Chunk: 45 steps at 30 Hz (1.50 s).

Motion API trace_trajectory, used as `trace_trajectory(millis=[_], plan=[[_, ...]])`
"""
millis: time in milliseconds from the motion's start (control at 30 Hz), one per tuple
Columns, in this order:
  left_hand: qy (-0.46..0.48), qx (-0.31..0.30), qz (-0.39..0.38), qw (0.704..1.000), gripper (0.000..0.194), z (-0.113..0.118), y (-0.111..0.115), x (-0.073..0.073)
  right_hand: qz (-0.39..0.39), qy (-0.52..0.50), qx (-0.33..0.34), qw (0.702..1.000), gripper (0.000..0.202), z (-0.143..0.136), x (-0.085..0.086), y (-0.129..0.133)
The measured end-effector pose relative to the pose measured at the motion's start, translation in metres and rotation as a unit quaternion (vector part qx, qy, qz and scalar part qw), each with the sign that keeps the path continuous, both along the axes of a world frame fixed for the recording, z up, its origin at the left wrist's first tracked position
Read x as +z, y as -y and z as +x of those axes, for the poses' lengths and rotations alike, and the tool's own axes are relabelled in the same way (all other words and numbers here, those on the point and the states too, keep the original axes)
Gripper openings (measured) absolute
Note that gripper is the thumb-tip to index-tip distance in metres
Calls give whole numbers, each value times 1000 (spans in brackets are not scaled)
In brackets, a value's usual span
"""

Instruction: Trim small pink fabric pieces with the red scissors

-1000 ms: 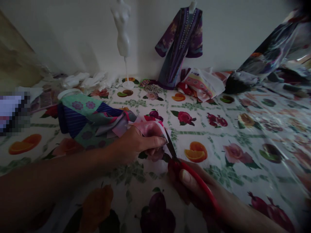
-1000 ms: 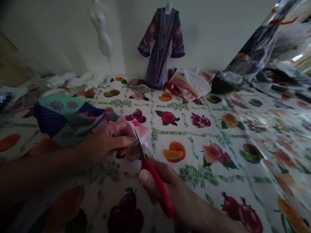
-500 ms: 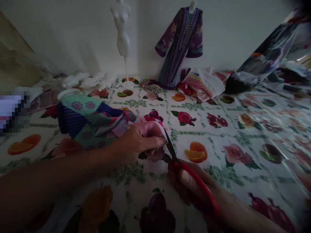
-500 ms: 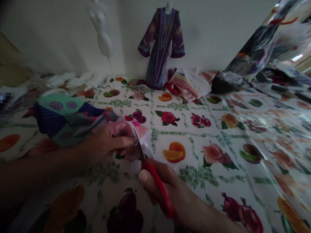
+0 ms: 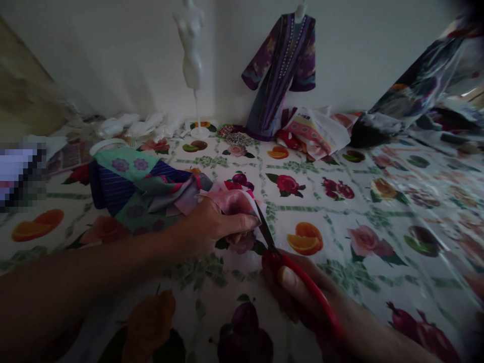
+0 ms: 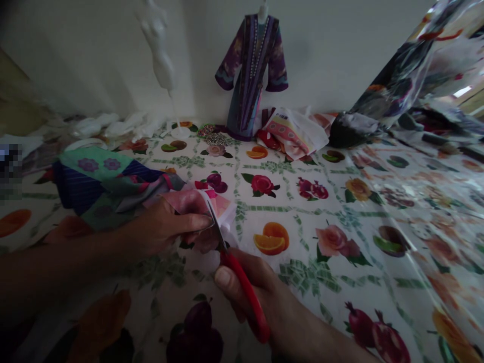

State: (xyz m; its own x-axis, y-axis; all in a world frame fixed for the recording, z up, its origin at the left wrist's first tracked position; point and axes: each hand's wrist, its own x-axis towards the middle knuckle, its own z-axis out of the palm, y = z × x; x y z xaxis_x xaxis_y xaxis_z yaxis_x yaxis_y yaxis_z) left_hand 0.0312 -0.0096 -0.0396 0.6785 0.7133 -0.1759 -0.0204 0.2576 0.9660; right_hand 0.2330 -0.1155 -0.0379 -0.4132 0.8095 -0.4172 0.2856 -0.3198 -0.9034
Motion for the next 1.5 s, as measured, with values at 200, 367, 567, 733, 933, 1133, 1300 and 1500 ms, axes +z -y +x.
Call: trace_trajectory(millis=[200, 367, 567, 733, 933, 1133, 1300, 1500], plan=[[9, -9, -13, 1000, 17, 0, 0, -1, -12, 9, -22, 1000, 57, -1, 1, 2], [19, -16, -16, 1000, 16, 0, 0, -2, -9, 3, -9, 1000, 59, -1, 0, -1], [11, -7, -9, 1000, 17, 1, 0, -2, -12, -2, -17, 1000, 61, -3, 4, -1], [7, -9, -10, 1000, 19, 1, 0, -2, -16, -1, -19, 1000, 64, -3, 4, -1], [6, -4, -13, 1000, 21, 1, -1, -2, -19, -8, -24, 1000, 62, -3, 2, -1], [3, -4, -17, 1000, 19, 0, -1, -3, -20, -23, -22, 999, 58, -1, -3, 0], [-18, 23, -17, 999, 18, 2, -1, 4, -19, -21, -26, 999, 54, -2, -1, 1], [-25, 26, 3, 999, 17, 2, -1, 6, -8, -3, -29, 1000, 57, -5, 9, -2]])
